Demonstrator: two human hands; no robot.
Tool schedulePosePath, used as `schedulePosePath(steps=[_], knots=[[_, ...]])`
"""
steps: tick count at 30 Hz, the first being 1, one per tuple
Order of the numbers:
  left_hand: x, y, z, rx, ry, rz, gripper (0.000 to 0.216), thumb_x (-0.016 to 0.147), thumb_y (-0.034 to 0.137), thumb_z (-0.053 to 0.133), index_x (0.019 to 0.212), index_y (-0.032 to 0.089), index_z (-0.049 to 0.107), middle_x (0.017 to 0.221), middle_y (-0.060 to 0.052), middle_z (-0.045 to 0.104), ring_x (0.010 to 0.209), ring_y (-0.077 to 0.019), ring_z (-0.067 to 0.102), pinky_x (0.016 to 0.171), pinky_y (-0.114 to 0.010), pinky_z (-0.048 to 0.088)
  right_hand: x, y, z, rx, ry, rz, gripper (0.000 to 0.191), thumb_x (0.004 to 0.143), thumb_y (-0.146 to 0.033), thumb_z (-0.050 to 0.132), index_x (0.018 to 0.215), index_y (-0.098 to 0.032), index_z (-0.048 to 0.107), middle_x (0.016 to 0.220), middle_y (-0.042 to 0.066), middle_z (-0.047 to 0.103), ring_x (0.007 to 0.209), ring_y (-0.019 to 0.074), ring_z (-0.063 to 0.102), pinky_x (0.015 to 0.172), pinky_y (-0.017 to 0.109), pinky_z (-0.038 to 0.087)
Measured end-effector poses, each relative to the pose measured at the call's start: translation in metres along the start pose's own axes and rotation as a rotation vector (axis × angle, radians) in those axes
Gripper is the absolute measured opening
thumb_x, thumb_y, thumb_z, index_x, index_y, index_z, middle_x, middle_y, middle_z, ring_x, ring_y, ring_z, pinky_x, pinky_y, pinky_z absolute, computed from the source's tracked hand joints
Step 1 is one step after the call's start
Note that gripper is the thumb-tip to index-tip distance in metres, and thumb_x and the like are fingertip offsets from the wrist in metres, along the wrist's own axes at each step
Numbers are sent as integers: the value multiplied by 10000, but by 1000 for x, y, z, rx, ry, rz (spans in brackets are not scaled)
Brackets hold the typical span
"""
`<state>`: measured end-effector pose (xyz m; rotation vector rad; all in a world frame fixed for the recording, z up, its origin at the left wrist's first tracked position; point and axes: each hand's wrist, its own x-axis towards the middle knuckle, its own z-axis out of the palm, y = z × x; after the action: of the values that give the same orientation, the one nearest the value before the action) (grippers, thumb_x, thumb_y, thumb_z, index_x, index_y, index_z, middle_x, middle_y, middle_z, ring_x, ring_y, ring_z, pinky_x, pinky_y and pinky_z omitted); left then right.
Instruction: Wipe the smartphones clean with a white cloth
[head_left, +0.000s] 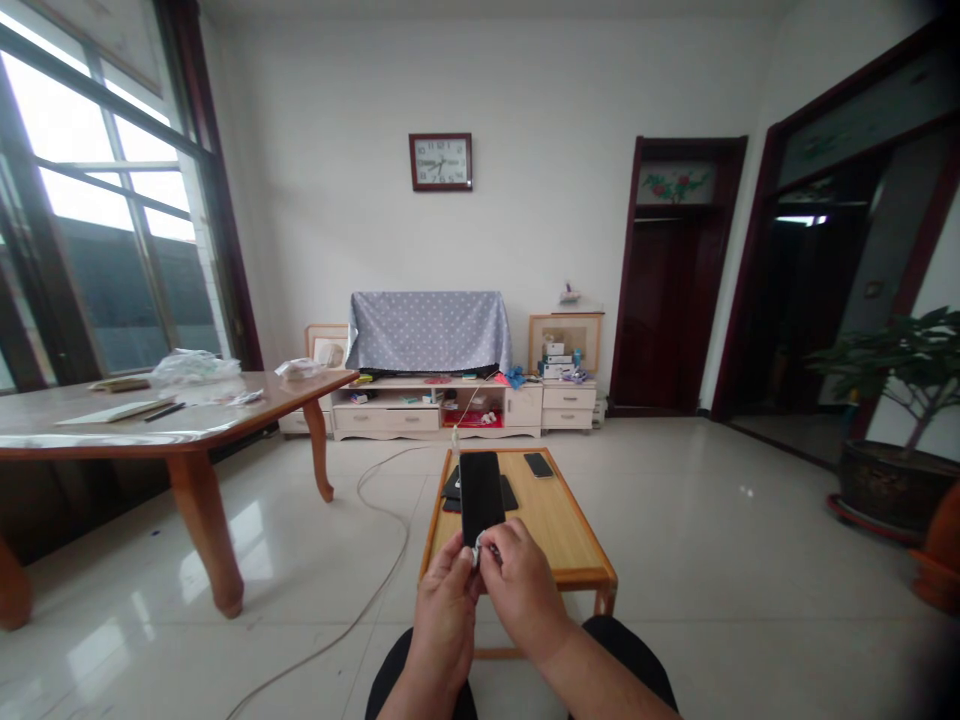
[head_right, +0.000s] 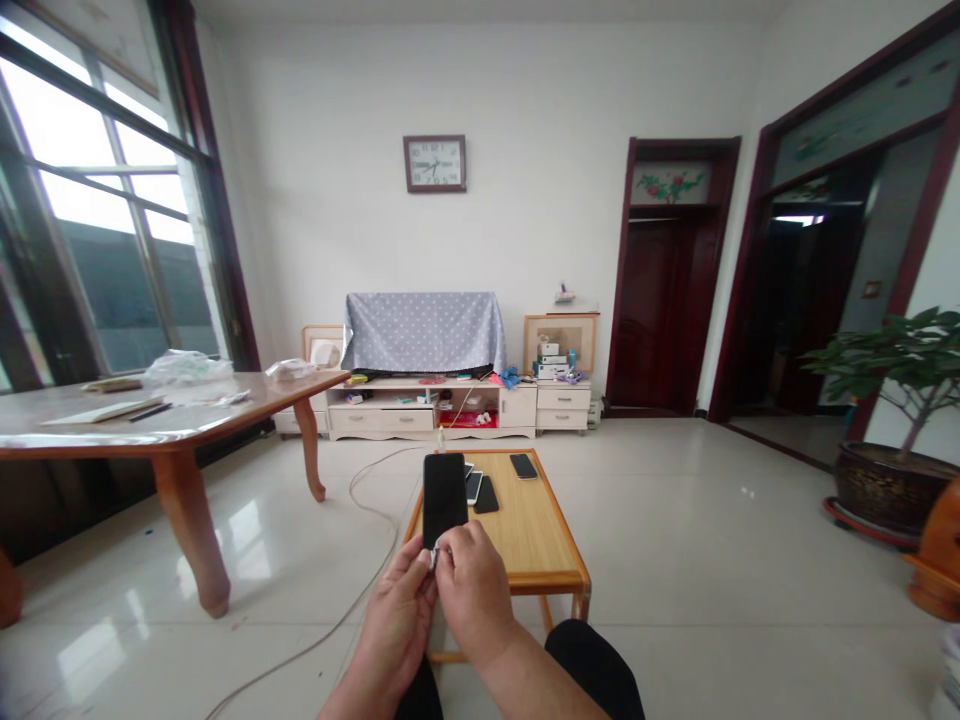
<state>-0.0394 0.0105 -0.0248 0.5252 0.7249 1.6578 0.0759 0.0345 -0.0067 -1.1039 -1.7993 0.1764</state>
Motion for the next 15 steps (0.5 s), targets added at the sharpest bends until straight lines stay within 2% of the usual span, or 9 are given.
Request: schedulePosePath(steps=[4, 9, 15], knots=[[3, 1, -5, -32, 44, 29, 408, 747, 159, 813, 1127, 180, 665, 1155, -93, 728, 1018, -181, 708, 950, -298, 548, 0, 8, -2, 46, 69, 31, 150, 856, -82, 554, 850, -217, 618, 892, 23, 596, 836, 179, 600, 769, 282, 460], [5, -2, -3, -21, 30, 39, 401, 766, 209, 810, 1132, 170, 651, 1063, -86, 740, 956, -187, 716, 905, -310, 566, -1, 7, -2, 61, 41, 17, 154, 855, -89, 541, 828, -220, 617, 869, 20, 593, 807, 175, 589, 747, 282, 450], [2, 2, 3, -37, 32, 42, 387, 756, 192, 821, 1113, 177, 672, 1146, -87, 731, 1033, -191, 704, 964, -307, 543, 7, 10, -9, 66, 113, 70, 105, 852, -137, 562, 795, -220, 592, 840, 14, 597, 776, 174, 587, 711, 282, 435]])
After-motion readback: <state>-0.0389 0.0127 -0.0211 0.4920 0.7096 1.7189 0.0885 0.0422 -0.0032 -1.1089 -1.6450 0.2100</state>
